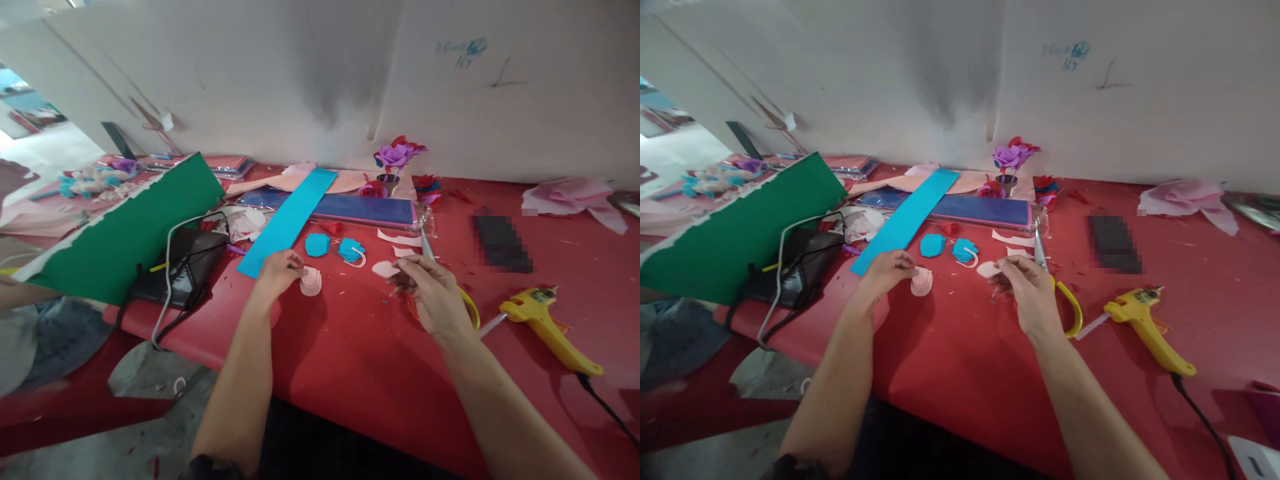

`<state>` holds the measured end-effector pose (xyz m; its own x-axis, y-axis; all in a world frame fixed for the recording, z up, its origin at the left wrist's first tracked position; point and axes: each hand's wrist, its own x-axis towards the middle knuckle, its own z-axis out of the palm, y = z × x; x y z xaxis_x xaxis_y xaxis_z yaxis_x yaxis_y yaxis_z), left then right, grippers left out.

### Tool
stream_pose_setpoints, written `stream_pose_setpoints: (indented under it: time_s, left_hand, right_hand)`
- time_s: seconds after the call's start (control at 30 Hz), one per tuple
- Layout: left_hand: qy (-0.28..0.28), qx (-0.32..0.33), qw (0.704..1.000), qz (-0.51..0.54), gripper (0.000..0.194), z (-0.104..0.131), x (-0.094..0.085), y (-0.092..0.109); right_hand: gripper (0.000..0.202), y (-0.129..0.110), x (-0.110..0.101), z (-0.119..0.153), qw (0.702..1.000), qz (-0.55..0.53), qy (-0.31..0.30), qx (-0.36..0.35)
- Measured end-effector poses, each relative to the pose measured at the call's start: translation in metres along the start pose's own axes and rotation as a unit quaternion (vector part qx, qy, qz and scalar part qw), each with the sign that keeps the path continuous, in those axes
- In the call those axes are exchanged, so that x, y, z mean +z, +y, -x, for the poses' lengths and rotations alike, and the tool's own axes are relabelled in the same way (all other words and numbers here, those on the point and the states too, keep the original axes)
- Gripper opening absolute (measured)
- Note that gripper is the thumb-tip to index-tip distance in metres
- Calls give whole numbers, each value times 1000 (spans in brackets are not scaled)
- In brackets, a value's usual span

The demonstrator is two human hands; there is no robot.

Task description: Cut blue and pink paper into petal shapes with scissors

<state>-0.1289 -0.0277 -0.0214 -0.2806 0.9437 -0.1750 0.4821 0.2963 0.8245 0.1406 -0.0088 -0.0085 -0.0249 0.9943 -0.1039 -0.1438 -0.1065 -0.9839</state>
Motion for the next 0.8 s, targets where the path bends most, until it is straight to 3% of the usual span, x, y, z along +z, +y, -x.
stream_pose_setpoints:
  time_s: [0.1,0.23,0.43,0.8]
  left_hand:
    - [26,2,996,81,13,4,-4,4]
    - [62,-7,989,137,17,6,-8,7]
    - [4,-26,995,96,11,10,-3,12]
    - [-6,-11,1000,16,18,2,7,-3]
  right_hand:
    - [25,-2,0,-1,999,-44,-2,21]
    - [43,-1,0,0,999,-14,-21,29]
    - [29,3,-1,0,997,19,-44,58]
    - [26,3,2,2,997,47,-32,52]
